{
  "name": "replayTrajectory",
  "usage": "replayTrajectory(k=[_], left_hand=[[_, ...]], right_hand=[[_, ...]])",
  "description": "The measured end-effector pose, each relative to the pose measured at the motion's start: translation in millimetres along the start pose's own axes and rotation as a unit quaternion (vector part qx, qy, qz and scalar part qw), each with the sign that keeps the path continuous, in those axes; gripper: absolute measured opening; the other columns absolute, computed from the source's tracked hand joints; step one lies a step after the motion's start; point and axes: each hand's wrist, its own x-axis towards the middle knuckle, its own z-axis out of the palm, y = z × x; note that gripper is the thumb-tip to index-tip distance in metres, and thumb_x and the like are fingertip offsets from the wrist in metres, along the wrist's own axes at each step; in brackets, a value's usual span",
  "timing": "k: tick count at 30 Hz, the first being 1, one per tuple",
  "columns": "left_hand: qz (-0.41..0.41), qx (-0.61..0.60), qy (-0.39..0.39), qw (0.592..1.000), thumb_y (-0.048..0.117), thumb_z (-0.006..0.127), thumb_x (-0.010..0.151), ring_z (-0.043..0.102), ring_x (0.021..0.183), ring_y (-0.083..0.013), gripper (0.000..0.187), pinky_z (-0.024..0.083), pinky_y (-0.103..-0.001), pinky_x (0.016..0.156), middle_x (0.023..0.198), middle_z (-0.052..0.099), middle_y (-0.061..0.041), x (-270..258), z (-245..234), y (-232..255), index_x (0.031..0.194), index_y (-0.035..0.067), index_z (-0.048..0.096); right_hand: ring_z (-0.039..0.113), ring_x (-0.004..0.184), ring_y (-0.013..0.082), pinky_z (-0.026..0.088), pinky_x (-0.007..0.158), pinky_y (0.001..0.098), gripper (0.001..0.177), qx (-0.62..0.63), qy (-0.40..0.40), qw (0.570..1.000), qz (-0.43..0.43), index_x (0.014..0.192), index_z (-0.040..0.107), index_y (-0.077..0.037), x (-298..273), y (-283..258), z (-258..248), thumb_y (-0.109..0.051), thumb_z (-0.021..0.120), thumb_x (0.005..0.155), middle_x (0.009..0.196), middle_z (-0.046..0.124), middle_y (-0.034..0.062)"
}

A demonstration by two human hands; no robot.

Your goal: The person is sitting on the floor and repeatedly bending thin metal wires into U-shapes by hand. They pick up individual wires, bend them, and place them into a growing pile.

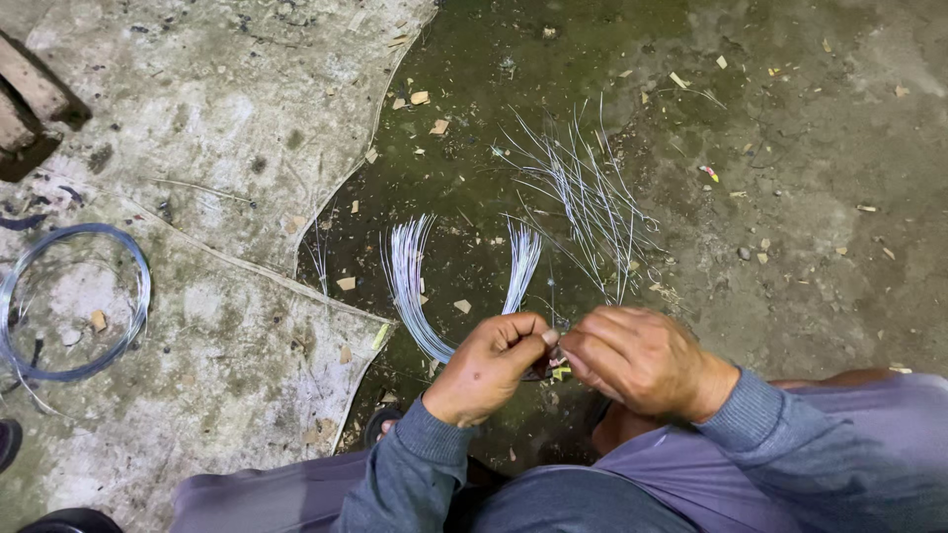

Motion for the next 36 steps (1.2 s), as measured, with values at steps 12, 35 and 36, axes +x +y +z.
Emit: replayTrajectory(k=[12,35,36], left_hand=[[0.299,0.519,0.187,0.779,0.010,0.074,0.082,0.066,0.094,-0.0303,0.039,0.056,-0.043,0.077,0.108,0.067,-0.015,-5.8,25.3,75.7,0.121,0.010,0.071],[0.340,0.433,0.133,0.824,0.005,0.070,0.089,0.070,0.077,-0.0280,0.012,0.056,-0.037,0.066,0.091,0.071,-0.008,15.2,13.9,8.9,0.101,0.005,0.069],[0.351,0.435,0.137,0.818,0.004,0.070,0.086,0.071,0.081,-0.0286,0.016,0.057,-0.038,0.069,0.093,0.071,-0.008,16.9,9.7,2.7,0.102,0.005,0.069]], right_hand=[[0.059,0.069,0.0087,0.048,0.060,0.0252,0.013,0.212,0.001,0.904,0.372,0.089,0.073,-0.004,11.9,10.6,-14.8,-0.016,0.076,0.090,0.075,0.065,0.0000],[0.045,0.058,0.0105,0.039,0.059,0.0284,0.038,0.412,0.252,0.789,0.381,0.065,0.044,-0.009,-132.7,170.7,-143.1,-0.005,0.057,0.100,0.067,0.050,0.0023],[0.042,0.056,0.0097,0.038,0.059,0.0281,0.045,0.452,0.253,0.771,0.371,0.061,0.039,-0.010,-144.1,186.2,-143.3,-0.005,0.057,0.102,0.064,0.047,0.0013]])
